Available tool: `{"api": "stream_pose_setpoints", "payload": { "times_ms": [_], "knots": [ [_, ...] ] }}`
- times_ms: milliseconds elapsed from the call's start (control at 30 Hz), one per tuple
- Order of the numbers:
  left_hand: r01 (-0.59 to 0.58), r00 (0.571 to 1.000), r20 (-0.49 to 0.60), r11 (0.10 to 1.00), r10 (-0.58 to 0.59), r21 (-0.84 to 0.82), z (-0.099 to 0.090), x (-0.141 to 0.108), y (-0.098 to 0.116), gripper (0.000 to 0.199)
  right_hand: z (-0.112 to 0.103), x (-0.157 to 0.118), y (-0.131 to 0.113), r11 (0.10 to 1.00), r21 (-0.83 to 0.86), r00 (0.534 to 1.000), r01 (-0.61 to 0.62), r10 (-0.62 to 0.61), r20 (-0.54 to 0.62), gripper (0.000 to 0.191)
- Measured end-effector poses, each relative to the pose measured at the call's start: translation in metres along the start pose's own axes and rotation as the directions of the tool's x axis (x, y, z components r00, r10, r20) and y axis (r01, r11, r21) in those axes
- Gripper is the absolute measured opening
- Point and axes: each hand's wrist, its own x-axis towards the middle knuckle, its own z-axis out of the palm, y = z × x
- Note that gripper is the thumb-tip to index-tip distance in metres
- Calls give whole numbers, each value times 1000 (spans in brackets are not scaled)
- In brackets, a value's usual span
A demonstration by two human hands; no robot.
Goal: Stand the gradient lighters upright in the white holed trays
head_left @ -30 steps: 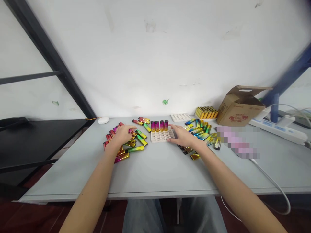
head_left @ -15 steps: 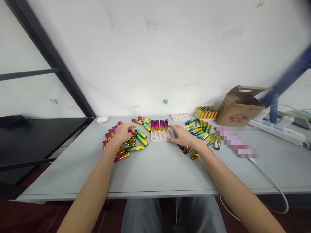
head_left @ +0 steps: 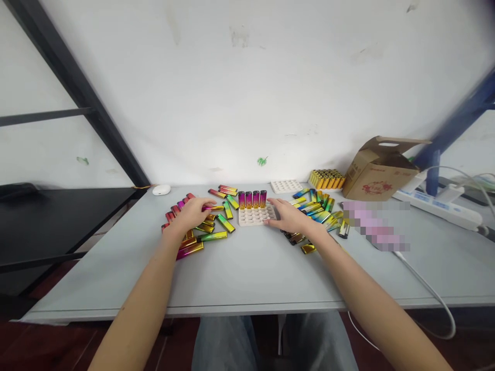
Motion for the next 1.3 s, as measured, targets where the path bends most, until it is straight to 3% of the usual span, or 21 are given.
{"api": "stream_pose_setpoints", "payload": {
  "times_ms": [200,400,500,633,733,933,1167,1300],
  "knots": [
    [27,988,-143,969,-64,-247,-5,-1,10,32,0,0,-3,1000,-16,1000,-13,13,-12,81],
    [9,937,-272,795,-218,-606,-2,1,35,42,0,0,-9,998,-66,999,-19,18,-28,79],
    [-73,908,-291,571,-301,-818,3,6,43,38,1,0,-14,996,-80,999,-30,28,-35,75],
    [-87,940,-112,91,-323,-992,6,10,50,35,3,-1,-18,995,-85,998,-59,56,-38,72],
    [0,971,17,-70,-237,-998,4,6,57,37,4,-1,-20,993,-90,996,-74,70,-53,71],
    [174,975,187,-105,-124,-979,12,-2,73,36,-1,-2,-12,998,-58,999,-38,36,-31,74],
    [248,969,246,-147,28,-958,22,-5,83,31,-16,-5,11,995,42,987,-89,94,-133,72],
    [313,950,306,-172,65,-934,18,-9,91,31,-14,-3,18,991,75,985,-114,123,-124,66]
  ]
}}
